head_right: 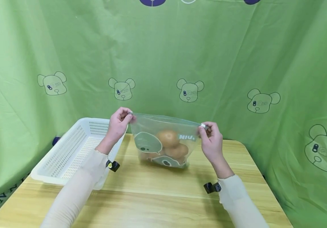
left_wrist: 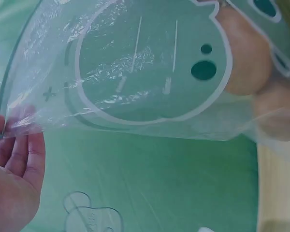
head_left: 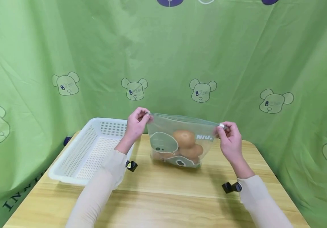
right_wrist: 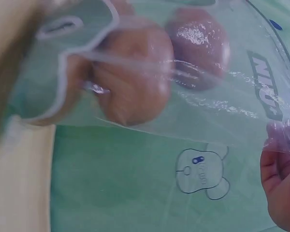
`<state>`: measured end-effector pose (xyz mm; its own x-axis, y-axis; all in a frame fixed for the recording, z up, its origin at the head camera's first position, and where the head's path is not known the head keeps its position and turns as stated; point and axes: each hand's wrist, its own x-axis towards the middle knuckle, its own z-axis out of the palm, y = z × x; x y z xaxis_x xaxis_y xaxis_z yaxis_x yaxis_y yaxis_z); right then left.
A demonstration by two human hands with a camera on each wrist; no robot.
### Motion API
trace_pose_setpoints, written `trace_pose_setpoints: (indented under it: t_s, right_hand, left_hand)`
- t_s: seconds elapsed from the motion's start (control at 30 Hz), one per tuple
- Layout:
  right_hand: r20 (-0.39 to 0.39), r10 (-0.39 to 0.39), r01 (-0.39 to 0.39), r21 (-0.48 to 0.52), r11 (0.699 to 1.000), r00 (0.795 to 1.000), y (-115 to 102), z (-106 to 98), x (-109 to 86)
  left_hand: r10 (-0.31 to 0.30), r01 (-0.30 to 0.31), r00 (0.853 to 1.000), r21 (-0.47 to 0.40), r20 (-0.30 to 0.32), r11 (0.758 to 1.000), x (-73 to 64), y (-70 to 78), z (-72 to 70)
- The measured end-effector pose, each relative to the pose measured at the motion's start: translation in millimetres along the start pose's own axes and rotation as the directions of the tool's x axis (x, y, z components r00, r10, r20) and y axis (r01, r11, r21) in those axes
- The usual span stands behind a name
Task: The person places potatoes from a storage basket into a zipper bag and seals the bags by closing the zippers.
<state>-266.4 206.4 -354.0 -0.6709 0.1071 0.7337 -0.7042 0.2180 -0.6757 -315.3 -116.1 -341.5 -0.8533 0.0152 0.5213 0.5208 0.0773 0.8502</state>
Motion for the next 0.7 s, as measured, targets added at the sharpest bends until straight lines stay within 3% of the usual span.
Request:
trace_pose_setpoints:
  t_s: [0.23,0.4,0.53,0.63,0.7]
  right_hand:
    - [-0.088,0.126,-0.114,0.133,0.985,0.988,1.6,5.0,29.0]
    - [-0.136,0.270,-0.247,0.164,0.955,0.953,5.7,12.7,36.5]
    - [-0.155,0.369,-0.327,0.242,0.913,0.916,16.2,18.9,38.8]
    - [-0.137,0.385,-0.342,0.257,0.904,0.913,21.3,21.7,39.2]
    - [-0.116,0.381,-0.344,0.247,0.906,0.918,22.0,22.5,39.5]
  left_hand:
    - [0.041,-0.043,0.997,-0.031,-0.069,0.999,4.7,19.4,-1.4]
    - [-0.036,0.037,0.995,0.018,-0.094,0.999,9.2,14.2,-6.8]
    - [-0.098,0.111,0.989,0.114,-0.111,0.987,13.1,3.0,-10.4]
    - [-0.103,0.125,0.989,0.238,-0.103,0.963,16.1,-0.5,-11.4]
    - [-0.104,0.122,0.992,0.357,-0.068,0.926,18.2,1.1,-10.2]
